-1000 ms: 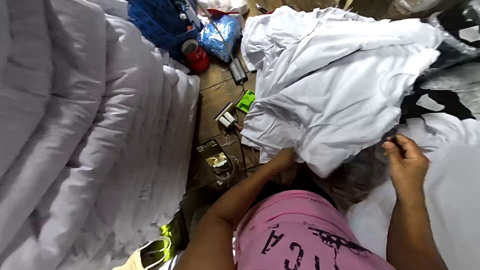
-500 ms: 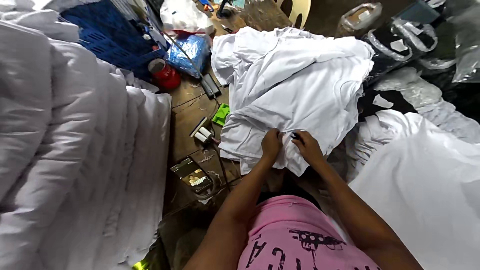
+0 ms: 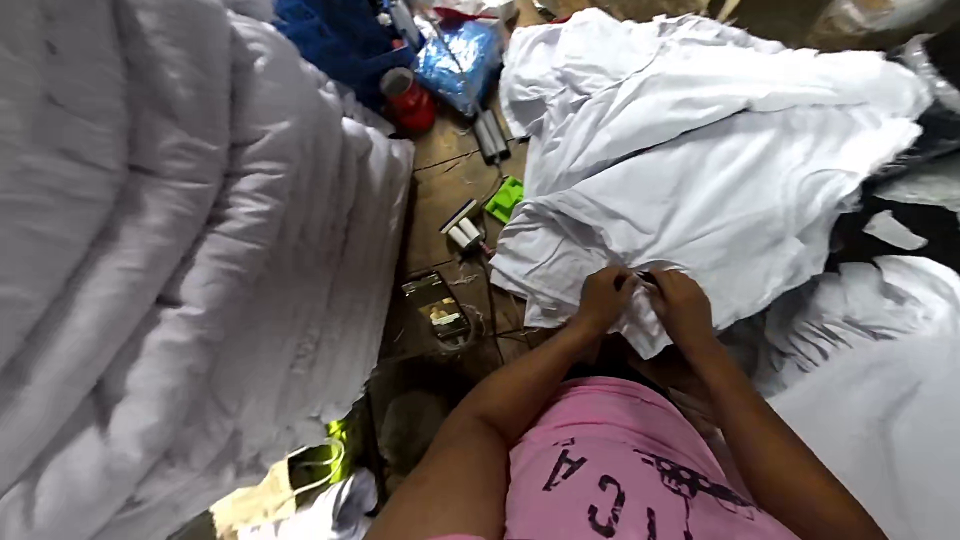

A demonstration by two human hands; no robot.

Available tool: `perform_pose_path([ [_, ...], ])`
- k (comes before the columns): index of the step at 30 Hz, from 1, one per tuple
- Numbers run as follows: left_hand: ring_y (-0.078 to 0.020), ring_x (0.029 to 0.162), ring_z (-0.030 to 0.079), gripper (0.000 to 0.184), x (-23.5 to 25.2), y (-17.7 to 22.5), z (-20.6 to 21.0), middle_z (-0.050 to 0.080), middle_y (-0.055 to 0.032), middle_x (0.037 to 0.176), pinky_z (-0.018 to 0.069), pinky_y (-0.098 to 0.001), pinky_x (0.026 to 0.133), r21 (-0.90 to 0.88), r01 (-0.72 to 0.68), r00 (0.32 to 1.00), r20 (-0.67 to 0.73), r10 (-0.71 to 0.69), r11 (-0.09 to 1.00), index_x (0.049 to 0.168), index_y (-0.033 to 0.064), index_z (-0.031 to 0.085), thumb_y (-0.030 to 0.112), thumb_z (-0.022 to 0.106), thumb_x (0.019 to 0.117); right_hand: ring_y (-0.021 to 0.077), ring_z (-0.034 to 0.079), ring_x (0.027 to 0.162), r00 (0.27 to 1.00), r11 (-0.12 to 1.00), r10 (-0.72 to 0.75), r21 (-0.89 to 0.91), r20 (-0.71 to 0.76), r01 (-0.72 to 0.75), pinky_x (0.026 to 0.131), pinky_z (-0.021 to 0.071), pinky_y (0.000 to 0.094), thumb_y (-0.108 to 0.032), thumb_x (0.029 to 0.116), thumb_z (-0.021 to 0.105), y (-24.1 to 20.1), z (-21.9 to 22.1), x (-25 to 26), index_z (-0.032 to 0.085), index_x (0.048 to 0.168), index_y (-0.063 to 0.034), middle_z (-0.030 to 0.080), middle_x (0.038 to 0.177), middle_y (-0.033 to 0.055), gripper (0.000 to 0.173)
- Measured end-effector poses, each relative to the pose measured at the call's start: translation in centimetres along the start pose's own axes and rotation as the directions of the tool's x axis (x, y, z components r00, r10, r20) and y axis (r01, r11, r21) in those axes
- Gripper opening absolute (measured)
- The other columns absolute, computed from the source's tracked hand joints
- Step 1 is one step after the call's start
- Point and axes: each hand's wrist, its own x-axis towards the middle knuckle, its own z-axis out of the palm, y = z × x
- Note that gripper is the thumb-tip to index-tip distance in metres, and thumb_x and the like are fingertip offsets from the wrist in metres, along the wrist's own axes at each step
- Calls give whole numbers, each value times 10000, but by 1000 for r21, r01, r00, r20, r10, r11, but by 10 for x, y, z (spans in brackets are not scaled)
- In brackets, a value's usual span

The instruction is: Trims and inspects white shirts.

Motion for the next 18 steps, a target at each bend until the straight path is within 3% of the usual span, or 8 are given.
perform_pose_path([
  [3, -267, 864, 695, 229, -1, 1, 1, 714, -189, 910, 555, -432, 845, 15, -6, 999, 37, 6, 1000, 1016, -68, 714, 145, 633, 1001, 494, 686, 996, 999, 1000, -7, 6, -43, 8, 864, 539, 619, -121, 1033, 557, -2, 3, 0, 657, 1202, 105, 687, 1063, 313, 299],
  [5, -330, 1004, 674, 243, 1, 4, 3, 685, -244, 1046, 534, -458, 932, 51, 29, 995, 94, -33, 998, 1065, -93, 682, 133, 607, 1015, 478, 697, 991, 996, 998, 17, 67, -86, -11, 867, 547, 613, -102, 1042, 538, -3, 2, 4, 674, 1190, 90, 698, 1069, 301, 278],
  [8, -397, 1208, 589, 415, 5, -2, 10, 531, -309, 1348, 498, -486, 1036, 34, 55, 979, 194, -61, 998, 1338, -84, 508, 125, 627, 1000, 448, 692, 1020, 983, 979, 115, 184, -143, -87, 907, 535, 602, -135, 1062, 527, -5, -19, 8, 661, 1202, 93, 690, 1104, 293, 299],
  [10, -398, 1167, 637, 514, 1, 4, 14, 582, -316, 1323, 506, -506, 1028, 43, -40, 931, 363, 22, 998, 1482, -41, 400, 114, 578, 1025, 418, 689, 1042, 964, 956, 185, 262, -188, -133, 942, 533, 560, -139, 1062, 529, -3, -41, 5, 640, 1236, 111, 682, 1144, 301, 324],
  [14, -367, 1104, 676, 290, 6, 43, -3, 703, -262, 1147, 490, -512, 1003, 1, -310, 689, 689, 224, 951, 1248, -79, 657, 24, 500, 1027, 227, 663, 857, 875, 905, 303, 403, -377, -140, 799, 559, 362, -140, 1051, 527, 7, -79, -4, 591, 1249, 146, 667, 1063, 269, 354],
  [16, -282, 1083, 681, 263, 28, 65, -28, 720, -224, 1126, 501, -436, 986, -128, -400, 608, 703, 368, 907, 1170, -84, 704, -37, 503, 1006, 92, 626, 816, 802, 896, 333, 431, -495, -107, 761, 548, 249, -174, 1058, 525, 11, -101, -7, 573, 1246, 136, 644, 1020, 186, 367],
  [17, -207, 1087, 679, 270, 42, 75, -50, 720, -200, 1149, 510, -363, 996, -230, -395, 669, 591, 450, 889, 1173, -101, 696, -63, 486, 1006, 62, 621, 824, 768, 897, 339, 434, -543, -89, 768, 547, 229, -186, 1063, 521, 13, -111, -7, 569, 1251, 126, 636, 1019, 157, 367],
  [18, -121, 1113, 645, 289, 59, 84, -75, 693, -170, 1203, 497, -287, 1010, -338, -369, 783, 390, 486, 866, 1217, -122, 648, -53, 446, 1022, 53, 623, 832, 740, 897, 343, 435, -579, -76, 775, 551, 224, -188, 1067, 519, 15, -118, -7, 573, 1251, 115, 635, 1017, 139, 359],
])
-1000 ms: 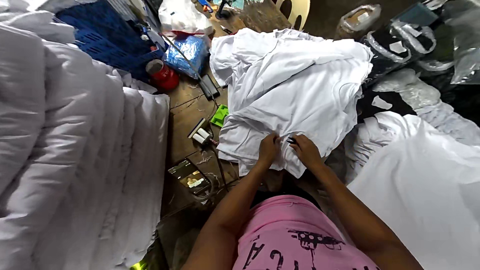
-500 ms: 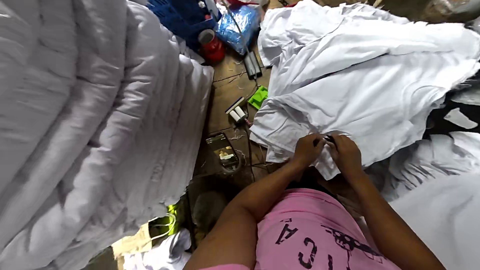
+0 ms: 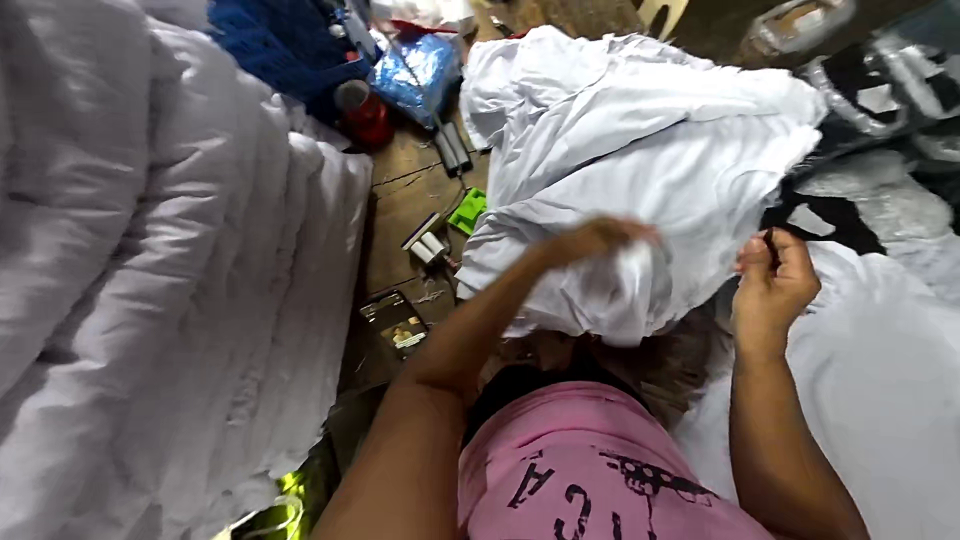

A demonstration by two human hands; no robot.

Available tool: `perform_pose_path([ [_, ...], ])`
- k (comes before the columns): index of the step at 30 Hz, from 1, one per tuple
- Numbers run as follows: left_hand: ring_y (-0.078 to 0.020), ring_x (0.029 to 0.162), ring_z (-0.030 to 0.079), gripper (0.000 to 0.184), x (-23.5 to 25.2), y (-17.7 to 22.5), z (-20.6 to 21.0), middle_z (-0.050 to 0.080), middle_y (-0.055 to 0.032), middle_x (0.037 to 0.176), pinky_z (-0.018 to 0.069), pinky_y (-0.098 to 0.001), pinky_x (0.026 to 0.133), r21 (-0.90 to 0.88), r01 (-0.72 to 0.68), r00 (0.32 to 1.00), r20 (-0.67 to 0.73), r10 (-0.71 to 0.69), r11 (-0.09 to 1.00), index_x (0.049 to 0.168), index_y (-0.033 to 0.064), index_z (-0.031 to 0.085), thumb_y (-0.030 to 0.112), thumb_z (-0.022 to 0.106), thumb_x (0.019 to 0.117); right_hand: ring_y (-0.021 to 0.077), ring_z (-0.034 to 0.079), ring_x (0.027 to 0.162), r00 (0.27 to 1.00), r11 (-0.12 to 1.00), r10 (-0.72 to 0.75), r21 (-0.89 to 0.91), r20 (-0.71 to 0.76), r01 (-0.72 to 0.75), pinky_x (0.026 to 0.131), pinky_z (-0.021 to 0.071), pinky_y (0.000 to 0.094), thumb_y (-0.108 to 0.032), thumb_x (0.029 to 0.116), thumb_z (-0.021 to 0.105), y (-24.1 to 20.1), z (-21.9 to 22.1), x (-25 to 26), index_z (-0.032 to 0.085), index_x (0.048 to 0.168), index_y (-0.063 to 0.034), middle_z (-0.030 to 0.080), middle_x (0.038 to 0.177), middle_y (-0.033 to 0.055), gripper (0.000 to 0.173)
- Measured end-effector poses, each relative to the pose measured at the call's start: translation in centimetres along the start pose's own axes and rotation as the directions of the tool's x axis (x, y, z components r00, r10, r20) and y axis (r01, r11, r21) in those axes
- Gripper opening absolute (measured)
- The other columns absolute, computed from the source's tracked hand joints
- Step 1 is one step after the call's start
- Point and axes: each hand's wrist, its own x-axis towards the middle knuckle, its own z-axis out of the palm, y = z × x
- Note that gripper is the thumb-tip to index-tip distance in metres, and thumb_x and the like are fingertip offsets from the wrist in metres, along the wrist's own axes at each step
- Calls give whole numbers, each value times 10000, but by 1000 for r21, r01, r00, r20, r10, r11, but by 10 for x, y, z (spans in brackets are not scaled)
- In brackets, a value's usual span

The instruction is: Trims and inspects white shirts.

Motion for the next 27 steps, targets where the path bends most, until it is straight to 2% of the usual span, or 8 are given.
perform_pose_path([
  [1, -87, 1168, 607, 319, 10, 7, -32, 652, -154, 1278, 473, -265, 1043, -82, -63, 959, -280, 37, 995, 1296, -131, 576, -17, 421, 1041, 47, 621, 834, 1000, 1000, 0, 2, -28, 0, 773, 551, 221, -186, 1067, 518, 0, -3, 3, 575, 1249, 105, 633, 1016, 125, 348],
  [3, -126, 1264, 555, 470, 27, 16, -90, 541, -145, 1436, 472, -318, 1060, -128, -176, 725, -688, 40, 976, 1504, -52, 369, 71, 434, 1055, 67, 619, 842, 999, 999, 43, -8, -15, -44, 778, 550, 238, -184, 1071, 510, 3, -4, -2, 564, 1283, 96, 632, 1040, 136, 356],
  [5, -210, 1341, 512, 566, 26, 15, -109, 458, -200, 1525, 456, -370, 1080, -70, -28, 636, -771, -36, 997, 1568, -32, 275, 143, 468, 1065, 148, 642, 845, 993, 995, 102, -22, 67, -100, 780, 565, 320, -161, 1063, 513, 9, 4, -10, 559, 1302, 99, 652, 1060, 188, 357],
  [9, -348, 1023, 697, 368, 8, -33, -25, 708, -255, 1073, 533, -523, 961, 326, 436, 855, -442, -272, 839, 1154, -97, 669, 218, 494, 1079, 244, 677, 836, 959, 985, 172, -8, 224, -174, 785, 576, 416, -104, 1038, 546, 25, 36, -28, 587, 1268, 121, 681, 1042, 239, 325],
  [11, -391, 910, 700, 431, 2, -62, 30, 709, -255, 947, 546, -580, 871, 341, 510, 853, -317, -414, 790, 1030, -85, 700, 303, 521, 1077, 224, 675, 817, 949, 982, 185, -5, 255, -190, 770, 575, 394, -91, 1031, 564, 27, 49, -33, 608, 1240, 114, 689, 1019, 221, 297],
  [14, -404, 955, 684, 506, 11, -79, 81, 700, -235, 977, 533, -607, 860, 320, 606, 790, -346, -506, 728, 1063, -40, 698, 457, 646, 991, 206, 667, 787, 941, 979, 198, -14, 274, -202, 756, 569, 367, -83, 1026, 577, 29, 61, -33, 622, 1234, 108, 695, 991, 210, 286],
  [20, -400, 1023, 679, 303, 13, -86, 83, 694, -242, 1044, 524, -586, 909, 368, 531, 845, -295, -446, 763, 1134, -32, 673, 211, 501, 1080, 384, 678, 1074, 855, 975, 156, -217, 495, -53, 979, 523, 527, -133, 1047, 559, 37, 67, -31, 630, 1260, 104, 672, 1166, 278, 327],
  [27, -312, 940, 670, 184, -29, -89, 85, 675, -219, 1007, 554, -449, 876, 261, 259, 915, -375, -150, 930, 959, -80, 715, 43, 583, 997, 477, 666, 1060, 822, 912, 49, -360, 568, 194, 916, 526, 612, -129, 1026, 594, 35, 78, -38, 642, 1247, 98, 664, 1131, 308, 320],
])
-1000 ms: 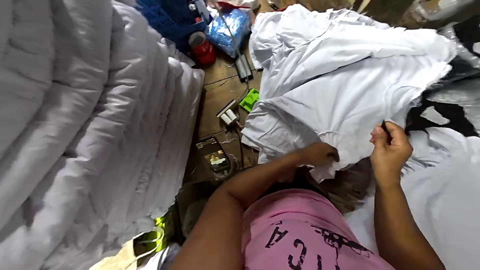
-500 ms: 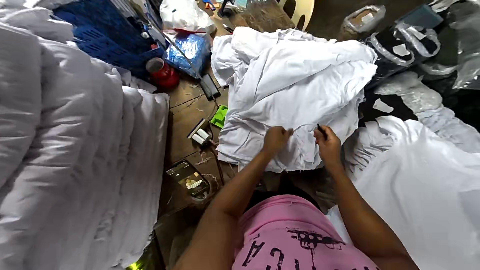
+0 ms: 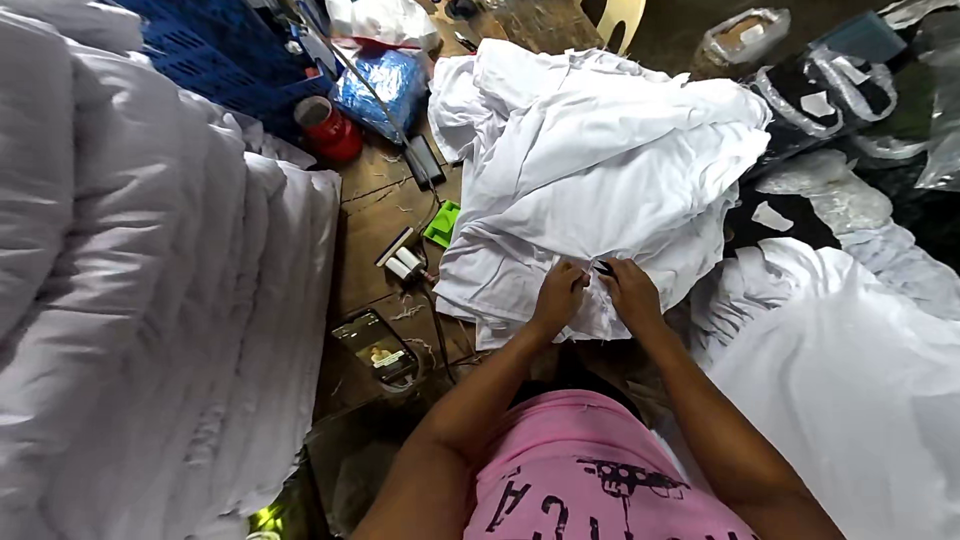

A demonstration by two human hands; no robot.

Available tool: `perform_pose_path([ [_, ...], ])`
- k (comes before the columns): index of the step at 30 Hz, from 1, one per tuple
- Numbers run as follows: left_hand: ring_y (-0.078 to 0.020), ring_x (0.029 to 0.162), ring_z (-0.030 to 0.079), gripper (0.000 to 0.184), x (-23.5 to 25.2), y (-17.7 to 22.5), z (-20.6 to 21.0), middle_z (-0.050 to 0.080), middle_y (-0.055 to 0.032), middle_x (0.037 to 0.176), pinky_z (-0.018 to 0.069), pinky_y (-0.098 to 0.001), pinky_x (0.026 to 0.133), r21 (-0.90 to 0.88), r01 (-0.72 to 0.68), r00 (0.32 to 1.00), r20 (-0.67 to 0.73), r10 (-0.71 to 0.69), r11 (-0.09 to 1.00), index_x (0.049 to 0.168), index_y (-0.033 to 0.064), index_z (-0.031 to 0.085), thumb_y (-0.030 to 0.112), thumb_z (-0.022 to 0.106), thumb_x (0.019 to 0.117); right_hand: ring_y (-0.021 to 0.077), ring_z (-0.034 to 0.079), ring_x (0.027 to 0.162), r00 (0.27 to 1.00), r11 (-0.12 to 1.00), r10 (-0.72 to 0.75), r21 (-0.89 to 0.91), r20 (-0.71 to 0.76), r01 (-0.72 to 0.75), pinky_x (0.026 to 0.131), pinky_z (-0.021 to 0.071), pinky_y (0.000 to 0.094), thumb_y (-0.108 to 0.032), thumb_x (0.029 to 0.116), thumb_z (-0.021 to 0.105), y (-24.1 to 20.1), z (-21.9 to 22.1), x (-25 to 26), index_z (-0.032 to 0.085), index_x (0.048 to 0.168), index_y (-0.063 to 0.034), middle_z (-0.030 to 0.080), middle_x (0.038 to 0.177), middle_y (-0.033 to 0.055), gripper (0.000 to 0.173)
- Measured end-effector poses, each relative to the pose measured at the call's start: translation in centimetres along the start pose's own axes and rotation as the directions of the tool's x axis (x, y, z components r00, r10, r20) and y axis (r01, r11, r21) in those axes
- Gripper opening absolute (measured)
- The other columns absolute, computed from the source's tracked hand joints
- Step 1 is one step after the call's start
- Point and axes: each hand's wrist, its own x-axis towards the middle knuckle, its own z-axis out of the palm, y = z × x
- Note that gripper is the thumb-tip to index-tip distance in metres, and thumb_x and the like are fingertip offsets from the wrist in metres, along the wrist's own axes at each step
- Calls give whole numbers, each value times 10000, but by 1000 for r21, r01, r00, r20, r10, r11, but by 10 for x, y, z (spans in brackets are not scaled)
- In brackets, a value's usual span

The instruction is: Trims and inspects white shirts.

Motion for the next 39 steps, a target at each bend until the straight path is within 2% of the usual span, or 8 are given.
perform_pose_path([
  [6, -374, 1176, 622, 288, 1, 9, -9, 668, -237, 1202, 488, -510, 1030, 186, 52, 997, 46, -62, 981, 1049, -49, 734, 198, 589, 1030, 454, 688, 1005, 996, 998, 70, 2, 53, -70, 859, 547, 615, -157, 1039, 589, -9, -10, 12, 653, 1259, 50, 669, 1140, 283, 308],
  [10, -419, 1210, 600, 502, 1, -19, -23, 615, -282, 1274, 477, -548, 1052, 243, 288, 955, 3, -298, 926, 1385, -68, 523, 245, 641, 1010, 474, 660, 1064, 896, 964, 263, -128, 358, -232, 888, 506, 659, -206, 975, 669, -8, -34, 8, 572, 1308, 43, 613, 1279, 285, 426],
  [16, -354, 955, 689, 308, -25, -4, -27, 698, -242, 998, 526, -501, 922, 184, 220, 950, 180, -253, 958, 1155, -86, 652, 164, 495, 1064, 478, 655, 967, 964, 976, 218, 6, -151, -219, 834, 518, 666, -115, 1016, 604, 12, -91, 35, 601, 1218, 63, 647, 1107, 297, 269],
  [22, -313, 884, 689, 287, -28, -12, -26, 698, -220, 938, 540, -462, 861, 134, 204, 966, 135, -222, 970, 1117, -84, 665, 149, 510, 1053, 465, 661, 1013, 998, 998, 15, -70, 58, -10, 848, 545, 629, -193, 992, 674, -19, -59, 45, 591, 1268, 69, 609, 1202, 307, 389],
  [25, -383, 1143, 646, 328, -23, -9, -27, 671, -258, 1183, 486, -524, 1022, 311, 276, 944, 92, -318, 909, 1254, -70, 625, 156, 500, 1052, 395, 674, 1066, 955, 994, -88, 94, 285, 64, 955, 532, 571, -189, 1033, 611, -20, -31, 40, 608, 1275, 63, 659, 1197, 250, 349],
  [31, -423, 1108, 657, 464, 25, -4, -11, 677, -271, 1133, 525, -553, 953, 413, 190, 980, -141, -143, 891, 1144, -85, 664, 351, 658, 986, 390, 665, 1118, 997, 972, -29, 236, 66, 13, 995, 520, 546, -130, 1040, 584, -9, -13, 44, 611, 1313, 67, 651, 1253, 261, 338],
  [35, -417, 1074, 673, 262, 46, -16, -4, 695, -258, 1084, 533, -567, 916, 392, 268, 963, -104, -247, 880, 1096, -63, 689, 156, 569, 1016, 427, 651, 1150, 991, 994, -102, 54, 91, 98, 982, 522, 582, -136, 1027, 600, -10, -5, 47, 637, 1264, 67, 649, 1246, 270, 314],
  [39, -365, 1003, 701, 294, 22, -17, -15, 712, -234, 1032, 541, -514, 941, 201, 214, 976, -92, -199, 956, 1106, -69, 696, 163, 524, 1052, 466, 682, 1022, 980, 979, -171, -92, 100, 180, 894, 538, 623, -146, 1010, 622, -5, 8, 45, 682, 1188, 56, 683, 1108, 285, 276],
])
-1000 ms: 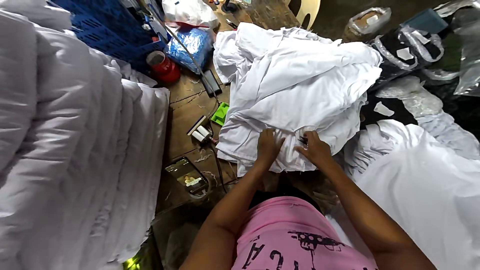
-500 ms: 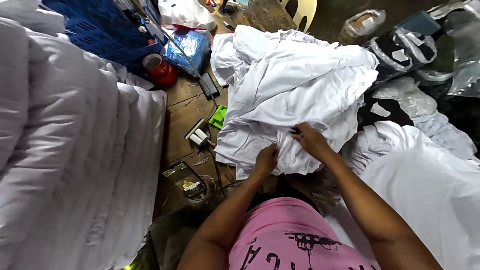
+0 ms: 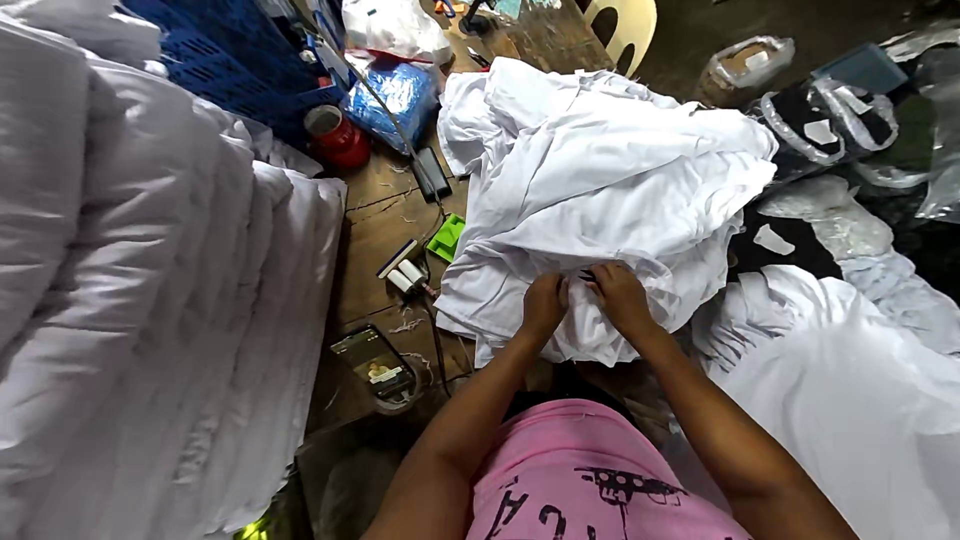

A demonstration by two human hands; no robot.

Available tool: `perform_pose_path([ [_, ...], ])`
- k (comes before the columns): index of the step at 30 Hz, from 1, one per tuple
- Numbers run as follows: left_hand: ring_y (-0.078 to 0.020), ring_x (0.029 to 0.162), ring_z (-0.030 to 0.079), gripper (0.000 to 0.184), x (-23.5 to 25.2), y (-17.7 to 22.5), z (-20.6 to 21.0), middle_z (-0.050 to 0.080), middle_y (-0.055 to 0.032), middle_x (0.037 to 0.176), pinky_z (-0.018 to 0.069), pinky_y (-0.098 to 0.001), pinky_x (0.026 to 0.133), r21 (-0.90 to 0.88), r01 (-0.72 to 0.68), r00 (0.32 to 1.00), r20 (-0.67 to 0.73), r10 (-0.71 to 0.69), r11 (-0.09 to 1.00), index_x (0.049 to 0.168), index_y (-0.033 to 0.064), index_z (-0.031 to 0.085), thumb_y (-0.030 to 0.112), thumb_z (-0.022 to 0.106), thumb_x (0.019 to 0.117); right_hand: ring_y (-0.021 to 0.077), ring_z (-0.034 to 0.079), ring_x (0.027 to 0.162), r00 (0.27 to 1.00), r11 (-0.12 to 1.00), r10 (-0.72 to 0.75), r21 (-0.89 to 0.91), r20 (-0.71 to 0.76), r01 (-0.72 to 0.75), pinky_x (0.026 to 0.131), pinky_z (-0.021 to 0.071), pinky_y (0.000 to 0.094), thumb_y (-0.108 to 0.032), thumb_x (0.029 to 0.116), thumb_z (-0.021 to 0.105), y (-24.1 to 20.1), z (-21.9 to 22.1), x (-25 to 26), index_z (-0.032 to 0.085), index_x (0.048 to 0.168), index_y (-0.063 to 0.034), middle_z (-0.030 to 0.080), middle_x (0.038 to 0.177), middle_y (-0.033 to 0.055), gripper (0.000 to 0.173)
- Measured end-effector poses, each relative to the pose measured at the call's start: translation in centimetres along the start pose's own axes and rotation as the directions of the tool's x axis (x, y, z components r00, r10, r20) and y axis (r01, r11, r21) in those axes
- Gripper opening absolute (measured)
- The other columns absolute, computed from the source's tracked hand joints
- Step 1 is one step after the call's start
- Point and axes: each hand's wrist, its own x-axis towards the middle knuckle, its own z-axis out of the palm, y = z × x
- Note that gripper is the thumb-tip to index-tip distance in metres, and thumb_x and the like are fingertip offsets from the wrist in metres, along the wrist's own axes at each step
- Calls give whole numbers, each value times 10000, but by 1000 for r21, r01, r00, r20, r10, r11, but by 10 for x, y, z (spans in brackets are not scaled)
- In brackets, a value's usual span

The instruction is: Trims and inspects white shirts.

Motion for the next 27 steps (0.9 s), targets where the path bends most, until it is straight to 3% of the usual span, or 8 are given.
perform_pose_path([
  [7, -332, 934, 706, 246, -12, 8, -1, 714, -216, 985, 563, -477, 895, -50, -72, 994, -86, 68, 996, 1041, -69, 713, 149, 606, 1010, 443, 710, 935, 996, 997, -60, 43, -61, 63, 828, 563, 606, -86, 995, 615, -7, 12, 9, 710, 1126, 54, 711, 1013, 255, 214],
  [10, -425, 1219, 599, 542, -15, 11, -15, 620, -282, 1282, 464, -552, 1050, 139, 102, 980, 155, -124, 985, 1388, -66, 525, 284, 647, 993, 396, 712, 1008, 996, 985, 21, 174, -90, -5, 901, 562, 563, -112, 1027, 584, -13, -13, 2, 705, 1162, 52, 717, 1075, 233, 245],
  [12, -440, 1155, 641, 588, -10, 26, -26, 648, -288, 1224, 490, -580, 1006, 195, 51, 909, 397, -126, 979, 1522, -24, 370, 221, 568, 1026, 353, 711, 994, 980, 952, 105, 302, -167, -50, 912, 565, 521, -116, 1030, 579, -19, -40, -7, 699, 1176, 60, 715, 1067, 224, 259],
  [15, -348, 851, 662, 358, 17, 66, -54, 686, -229, 954, 534, -517, 815, -49, -230, 774, 597, 213, 972, 1341, -38, 590, 81, 544, 1007, 234, 703, 922, 899, 904, 210, 428, -385, -28, 855, 584, 397, -97, 1017, 589, -19, -86, -19, 669, 1183, 99, 705, 1059, 219, 269],
  [17, -183, 775, 655, 231, 51, 75, -77, 724, -150, 898, 539, -380, 767, -297, -334, 755, 483, 443, 894, 1146, -55, 718, 9, 570, 980, 100, 660, 863, 818, 881, 264, 473, -511, 11, 792, 573, 284, -141, 1042, 557, -7, -114, -24, 623, 1216, 104, 683, 1066, 152, 308],
  [19, -43, 902, 650, 215, 93, 68, -106, 710, -71, 1011, 546, -258, 875, -581, -235, 904, 164, 394, 780, 1144, -95, 658, -6, 516, 1009, 12, 623, 830, 732, 857, 316, 513, -603, 54, 746, 559, 225, -186, 1059, 540, 4, -133, -27, 600, 1248, 58, 657, 1051, 37, 314],
  [23, -181, 1414, 451, 656, 147, 46, -149, 390, -204, 1577, 394, -312, 1153, -652, -300, 936, -343, 82, 696, 1592, -41, 174, 119, 500, 1046, -14, 609, 812, 691, 860, 339, 508, -638, 47, 732, 550, 198, -197, 1068, 522, 13, -131, -32, 587, 1247, 31, 632, 1013, -8, 297],
  [27, -370, 1130, 662, 356, 91, 33, -95, 691, -258, 1158, 514, -525, 1007, -9, -171, 985, -37, 171, 985, 1162, -82, 687, 229, 664, 989, 73, 630, 787, 824, 857, 317, 513, -470, -38, 739, 557, 253, -134, 1044, 536, 11, -91, -31, 605, 1224, 118, 668, 995, 143, 317],
])
